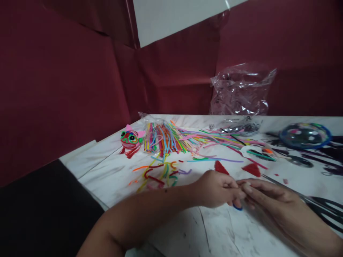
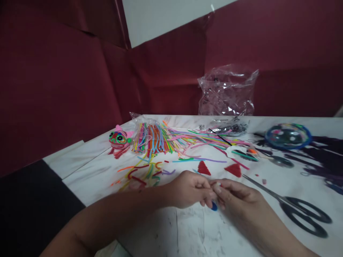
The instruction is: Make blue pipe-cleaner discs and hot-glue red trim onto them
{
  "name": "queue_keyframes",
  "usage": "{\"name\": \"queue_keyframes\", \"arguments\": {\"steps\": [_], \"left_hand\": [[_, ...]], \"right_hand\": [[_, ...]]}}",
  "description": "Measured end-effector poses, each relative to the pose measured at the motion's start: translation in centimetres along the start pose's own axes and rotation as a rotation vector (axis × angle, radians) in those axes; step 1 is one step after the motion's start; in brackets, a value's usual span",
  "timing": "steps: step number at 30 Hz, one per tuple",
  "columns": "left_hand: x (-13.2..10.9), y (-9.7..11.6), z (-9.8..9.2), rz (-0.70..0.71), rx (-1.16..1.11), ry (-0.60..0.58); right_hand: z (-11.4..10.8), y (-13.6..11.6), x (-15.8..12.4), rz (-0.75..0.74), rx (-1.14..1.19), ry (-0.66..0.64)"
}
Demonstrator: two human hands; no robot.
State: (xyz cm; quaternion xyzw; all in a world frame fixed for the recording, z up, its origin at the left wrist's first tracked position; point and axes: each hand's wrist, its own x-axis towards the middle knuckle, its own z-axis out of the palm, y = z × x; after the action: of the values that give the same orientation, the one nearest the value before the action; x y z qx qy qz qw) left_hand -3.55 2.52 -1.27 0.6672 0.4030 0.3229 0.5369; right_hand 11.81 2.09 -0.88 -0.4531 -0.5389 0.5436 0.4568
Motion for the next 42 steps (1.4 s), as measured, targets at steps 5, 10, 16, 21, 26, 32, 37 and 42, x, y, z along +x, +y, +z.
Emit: {"name": "queue_keyframes", "arguments": {"steps": [5,10,16,21,26,32,37,42], "left_hand": [[-0.8,0.4,0.9,0.279,0.383,0.213],[-0.9,0.9,1.5,0.206,0.257,0.203],[-0.7,2.7,-0.4,0.158,0.385,0.107],[-0.4,4.8,-8.3,0.098,0.612,0.121],[-4.0,4.8,-16.1,-0.103,0.755,0.174],[-9.7,3.5,-18.6,-0.208,0.835,0.246],[-11.9,2.0,-16.4,-0.172,0.871,0.244],[-13.5,1.0,-11.4,-0.131,0.844,0.152]], "right_hand": [[-0.6,-0.1,0.0,0.095,0.060,-0.012],[-1.1,0.0,0.0,0.021,-0.012,0.005],[-0.6,-1.1,-0.1,0.031,0.047,0.003],[-1.7,-0.1,1.1,0.095,0.082,0.035],[-2.1,-0.1,1.7,0.061,0.021,0.065],[-1.4,-1.0,1.2,0.125,-0.031,0.123],[-1.6,-0.7,1.0,0.099,-0.035,0.120],[-1.6,-0.4,0.9,0.095,-0.034,0.062]]}}
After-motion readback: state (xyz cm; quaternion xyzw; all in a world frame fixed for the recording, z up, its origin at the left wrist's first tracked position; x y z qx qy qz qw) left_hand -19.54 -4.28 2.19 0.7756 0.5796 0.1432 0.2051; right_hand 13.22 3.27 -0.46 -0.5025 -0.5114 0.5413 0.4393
